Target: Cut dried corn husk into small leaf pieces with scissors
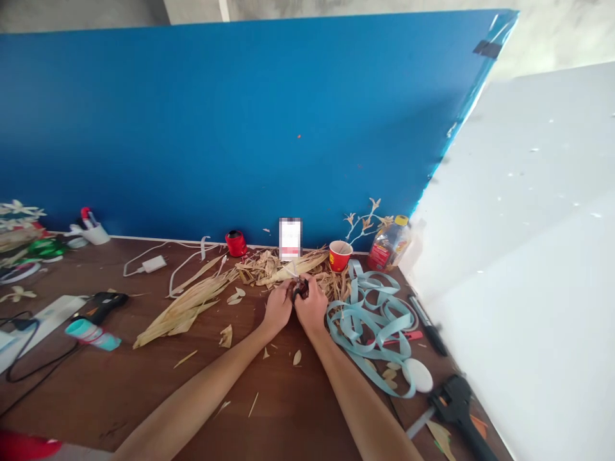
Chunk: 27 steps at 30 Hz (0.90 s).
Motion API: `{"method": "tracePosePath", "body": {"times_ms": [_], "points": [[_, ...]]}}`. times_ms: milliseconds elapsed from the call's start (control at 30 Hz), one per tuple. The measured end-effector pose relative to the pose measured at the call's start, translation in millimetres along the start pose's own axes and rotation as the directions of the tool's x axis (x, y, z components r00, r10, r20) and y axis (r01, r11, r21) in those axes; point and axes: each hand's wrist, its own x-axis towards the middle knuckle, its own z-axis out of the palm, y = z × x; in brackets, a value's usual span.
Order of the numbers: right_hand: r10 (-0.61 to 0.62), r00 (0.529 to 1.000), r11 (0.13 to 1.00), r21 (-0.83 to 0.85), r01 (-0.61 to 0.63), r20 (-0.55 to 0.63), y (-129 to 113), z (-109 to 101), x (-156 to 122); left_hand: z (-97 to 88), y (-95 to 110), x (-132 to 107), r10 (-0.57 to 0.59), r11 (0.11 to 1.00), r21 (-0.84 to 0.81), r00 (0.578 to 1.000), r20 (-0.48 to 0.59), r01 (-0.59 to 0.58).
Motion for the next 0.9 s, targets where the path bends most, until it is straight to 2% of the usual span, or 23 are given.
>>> {"method": "tracePosePath", "body": {"times_ms": [167, 267, 533, 700, 800, 900], "points": [[-0.003, 1.0, 1.0, -0.007, 0.003, 0.01, -2, -1, -2, -1.5, -2, -1, -0.058, 0.996, -0.075, 0.998, -0.014, 0.057], [0.009, 1.0, 1.0, -0.006, -0.009, 0.012, -2, -2, -2, -3.3, -5, -1, -0.048, 0.985, -0.165, 0.999, -0.025, 0.043], [0.008, 1.0, 1.0, 0.014, -0.008, 0.012, -4, -1, -3, -3.0, -10, 2, -0.052, 0.952, -0.301, 0.999, 0.016, 0.054], [0.064, 0.998, 0.996, 0.063, -0.063, -0.003, -4, -2, 0, -2.1, -12, 3, -0.076, 0.932, -0.353, 0.997, 0.033, 0.083], [0.115, 0.993, 0.988, 0.11, -0.111, -0.025, -5, -4, 2, -0.8, -15, 6, -0.068, 0.901, -0.428, 0.997, 0.026, 0.072], [0.125, 0.992, 0.982, 0.147, -0.12, -0.03, -7, -5, 4, 0.7, -19, 12, -0.083, 0.831, -0.547, 0.995, 0.054, 0.099]]}}
